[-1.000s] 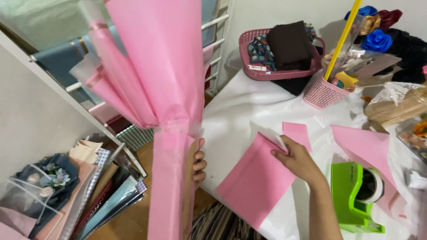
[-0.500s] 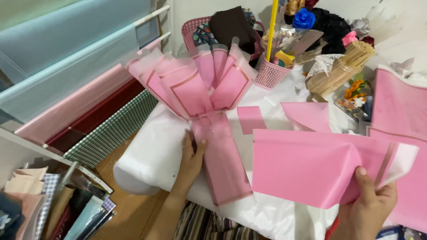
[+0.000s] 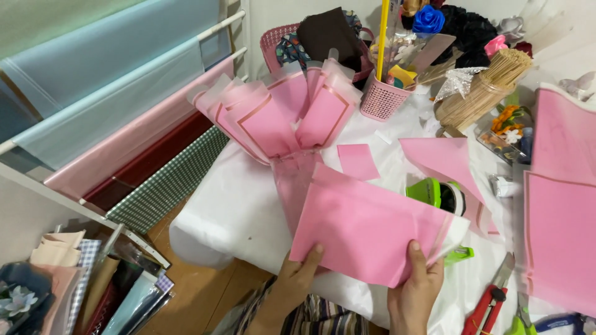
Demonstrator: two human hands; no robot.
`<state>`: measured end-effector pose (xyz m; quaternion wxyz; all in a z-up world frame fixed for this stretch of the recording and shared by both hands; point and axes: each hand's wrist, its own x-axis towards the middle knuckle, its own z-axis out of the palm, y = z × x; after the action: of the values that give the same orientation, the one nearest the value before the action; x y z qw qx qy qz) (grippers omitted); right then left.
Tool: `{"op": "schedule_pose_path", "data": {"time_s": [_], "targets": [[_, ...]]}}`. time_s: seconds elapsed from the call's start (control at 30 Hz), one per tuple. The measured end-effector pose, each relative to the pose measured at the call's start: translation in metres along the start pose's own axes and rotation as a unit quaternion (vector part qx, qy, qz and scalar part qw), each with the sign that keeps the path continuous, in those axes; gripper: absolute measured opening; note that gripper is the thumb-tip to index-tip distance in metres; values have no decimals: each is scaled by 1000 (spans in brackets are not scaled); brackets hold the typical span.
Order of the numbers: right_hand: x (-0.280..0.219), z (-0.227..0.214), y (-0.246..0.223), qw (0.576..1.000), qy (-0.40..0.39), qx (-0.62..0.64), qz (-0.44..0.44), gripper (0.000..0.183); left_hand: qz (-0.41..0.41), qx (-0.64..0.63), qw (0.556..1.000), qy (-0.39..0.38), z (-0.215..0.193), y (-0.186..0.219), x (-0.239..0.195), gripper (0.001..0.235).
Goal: The person cuts a sheet of pink wrapping paper with a utility knife, folds it, and attaches it to a bouquet using tape. They repeat this process to add multiple layers of paper around the bouquet, securing each piece with tape.
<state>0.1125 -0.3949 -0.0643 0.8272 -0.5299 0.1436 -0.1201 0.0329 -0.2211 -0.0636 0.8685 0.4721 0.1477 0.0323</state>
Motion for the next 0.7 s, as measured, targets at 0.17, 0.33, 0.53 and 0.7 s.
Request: {"op": "schedule_pose_path", "data": {"time_s": [0.17, 0.33, 0.53, 0.7], "targets": [[23, -40, 6, 999, -47, -15, -20, 44, -28, 126, 991, 35, -15, 28, 4, 51], [21, -43, -23, 986, -119, -107, -35, 53, -23, 100, 991, 88, -24, 45, 10, 43], [20, -43, -43, 943, -174, -280, -44, 36, -8, 83, 995, 56, -32, 56, 12, 29], [11, -27, -43, 877, -260, -404, 25, 41, -27, 70, 997, -4, -43, 42, 17, 19]]}}
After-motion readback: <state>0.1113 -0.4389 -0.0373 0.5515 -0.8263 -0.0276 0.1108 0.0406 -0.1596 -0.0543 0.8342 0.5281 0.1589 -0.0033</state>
